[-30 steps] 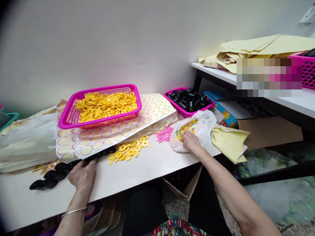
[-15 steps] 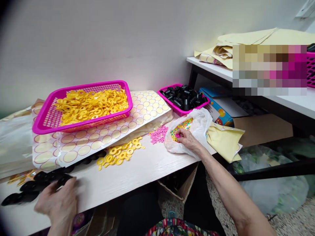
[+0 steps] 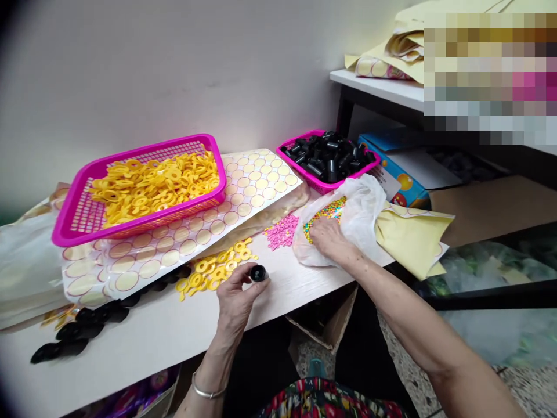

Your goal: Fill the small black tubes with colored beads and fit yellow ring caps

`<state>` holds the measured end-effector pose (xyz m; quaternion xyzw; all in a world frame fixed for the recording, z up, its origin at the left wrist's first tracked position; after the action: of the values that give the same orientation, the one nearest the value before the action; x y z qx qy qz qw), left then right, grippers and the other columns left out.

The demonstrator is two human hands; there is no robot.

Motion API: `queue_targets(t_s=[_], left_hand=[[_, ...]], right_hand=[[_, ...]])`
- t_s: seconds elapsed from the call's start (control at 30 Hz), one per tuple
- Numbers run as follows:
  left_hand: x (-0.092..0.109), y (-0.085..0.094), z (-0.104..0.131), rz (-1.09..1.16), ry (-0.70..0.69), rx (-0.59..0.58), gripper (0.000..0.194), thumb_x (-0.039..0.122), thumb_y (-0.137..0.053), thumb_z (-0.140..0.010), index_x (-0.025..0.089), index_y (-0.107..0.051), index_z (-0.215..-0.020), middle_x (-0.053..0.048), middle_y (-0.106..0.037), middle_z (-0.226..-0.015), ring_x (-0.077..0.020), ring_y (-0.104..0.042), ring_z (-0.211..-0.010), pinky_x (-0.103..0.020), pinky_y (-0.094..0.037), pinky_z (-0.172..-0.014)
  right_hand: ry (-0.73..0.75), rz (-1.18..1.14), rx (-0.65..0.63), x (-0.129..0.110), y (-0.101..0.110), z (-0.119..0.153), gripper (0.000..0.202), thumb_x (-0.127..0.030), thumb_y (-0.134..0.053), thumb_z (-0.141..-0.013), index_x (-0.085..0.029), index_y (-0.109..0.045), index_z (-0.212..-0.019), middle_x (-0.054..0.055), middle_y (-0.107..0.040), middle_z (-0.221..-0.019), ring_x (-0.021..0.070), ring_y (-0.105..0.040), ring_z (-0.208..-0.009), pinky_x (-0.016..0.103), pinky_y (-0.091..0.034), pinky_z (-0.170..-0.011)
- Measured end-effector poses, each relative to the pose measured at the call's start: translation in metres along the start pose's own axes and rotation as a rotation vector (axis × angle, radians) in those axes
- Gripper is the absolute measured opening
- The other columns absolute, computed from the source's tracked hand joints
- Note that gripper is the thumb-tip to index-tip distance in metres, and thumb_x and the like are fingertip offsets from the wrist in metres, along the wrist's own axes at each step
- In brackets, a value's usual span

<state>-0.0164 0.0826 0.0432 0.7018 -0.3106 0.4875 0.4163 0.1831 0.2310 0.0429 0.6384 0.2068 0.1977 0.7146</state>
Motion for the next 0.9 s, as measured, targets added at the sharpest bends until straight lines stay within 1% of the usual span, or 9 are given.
queue_targets(t_s=[0.07, 0.13, 0.23, 0.33, 0.43, 0.57, 0.73, 0.8, 0.9], left_hand=[[0.009, -0.013, -0.005, -0.030, -0.058, -0.043, 0.030, 0.019, -0.074, -0.056, 0.021, -0.068, -0.085, -0.002, -0.065, -0.085, -0.0151, -0.054, -0.077, -0.026, -0.043, -0.064], [0.014, -0.024, -0.010, -0.031, -0.075, -0.084, 0.029, 0.018, -0.074, -0.056, 0.021, -0.067, -0.084, -0.002, -0.064, -0.083, -0.0148, -0.053, -0.076, -0.026, -0.043, -0.065], [0.017, -0.043, -0.018, 0.008, -0.030, -0.152, 0.030, 0.019, -0.074, -0.056, 0.021, -0.067, -0.085, -0.001, -0.064, -0.081, -0.0143, -0.054, -0.075, -0.026, -0.042, -0.067], [0.019, -0.067, -0.030, 0.035, 0.023, -0.204, 0.033, 0.020, -0.074, -0.054, 0.021, -0.067, -0.087, -0.002, -0.065, -0.084, -0.0151, -0.055, -0.077, -0.026, -0.042, -0.067], [0.021, -0.094, -0.041, 0.063, 0.040, -0.266, 0.030, 0.017, -0.071, -0.054, 0.019, -0.068, -0.083, -0.001, -0.066, -0.080, -0.0148, -0.056, -0.074, -0.026, -0.042, -0.066], [0.021, -0.124, -0.047, 0.103, 0.034, -0.337, 0.027, 0.013, -0.066, -0.053, 0.018, -0.068, -0.079, -0.001, -0.064, -0.074, -0.0142, -0.056, -0.069, -0.025, -0.043, -0.063], [0.016, -0.135, -0.044, 0.126, 0.045, -0.351, 0.026, 0.012, -0.063, -0.053, 0.017, -0.067, -0.078, 0.000, -0.062, -0.070, -0.0131, -0.055, -0.066, -0.023, -0.043, -0.060], [0.015, -0.133, -0.044, 0.143, 0.056, -0.340, 0.024, 0.012, -0.061, -0.054, 0.017, -0.067, -0.077, 0.001, -0.062, -0.069, -0.0123, -0.055, -0.064, -0.022, -0.043, -0.058], [0.013, -0.126, -0.046, 0.137, 0.078, -0.293, 0.022, 0.013, -0.062, -0.053, 0.017, -0.066, -0.074, 0.002, -0.061, -0.069, -0.0110, -0.053, -0.062, -0.021, -0.042, -0.057]], right_hand=[[0.021, -0.069, -0.010, 0.001, -0.005, -0.008, 0.021, -0.006, -0.046, -0.074, -0.011, -0.066, -0.077, 0.016, -0.062, -0.085, 0.0260, -0.052, -0.089, 0.032, -0.035, -0.072], [0.026, -0.228, 0.034, 0.007, -0.010, -0.013, 0.020, -0.005, -0.047, -0.071, -0.012, -0.065, -0.076, 0.012, -0.062, -0.083, 0.0225, -0.053, -0.085, 0.029, -0.035, -0.070], [-0.005, -0.660, 0.153, 0.021, -0.014, -0.010, 0.017, -0.009, -0.050, -0.067, -0.014, -0.064, -0.076, 0.002, -0.059, -0.072, 0.0155, -0.052, -0.072, 0.025, -0.036, -0.063], [-0.038, -1.147, 0.233, 0.031, -0.015, 0.002, 0.017, -0.019, -0.057, -0.065, -0.014, -0.065, -0.079, -0.001, -0.057, -0.068, 0.0124, -0.050, -0.064, 0.024, -0.037, -0.059], [-0.054, -1.393, 0.258, 0.034, -0.012, 0.013, 0.023, -0.023, -0.064, -0.062, -0.015, -0.066, -0.083, 0.000, -0.060, -0.073, 0.0132, -0.053, -0.067, 0.027, -0.041, -0.063], [-0.063, -1.466, 0.281, 0.036, -0.003, 0.020, 0.027, -0.025, -0.069, -0.059, -0.016, -0.066, -0.084, 0.001, -0.063, -0.080, 0.0147, -0.055, -0.074, 0.030, -0.044, -0.071], [-0.042, -1.458, 0.271, 0.035, 0.002, 0.023, 0.022, -0.026, -0.068, -0.060, -0.016, -0.061, -0.078, 0.000, -0.060, -0.074, 0.0144, -0.055, -0.070, 0.029, -0.045, -0.067], [-0.005, -1.324, 0.291, 0.034, 0.007, 0.024, 0.016, -0.027, -0.062, -0.066, -0.016, -0.060, -0.078, 0.000, -0.059, -0.074, 0.0142, -0.054, -0.071, 0.028, -0.044, -0.068], [-0.002, -0.811, 0.259, 0.029, 0.012, 0.022, 0.010, -0.022, -0.051, -0.076, -0.017, -0.060, -0.074, 0.003, -0.058, -0.074, 0.0156, -0.051, -0.075, 0.028, -0.039, -0.070]])
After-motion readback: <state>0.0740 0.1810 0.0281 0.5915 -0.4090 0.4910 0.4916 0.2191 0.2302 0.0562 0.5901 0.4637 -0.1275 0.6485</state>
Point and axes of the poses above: each hand's wrist, its own z-axis away from the middle knuckle, its own y-axis out of the back of the hand, x = y × z, the point moved 5 cm from there along -z, towards the middle knuckle
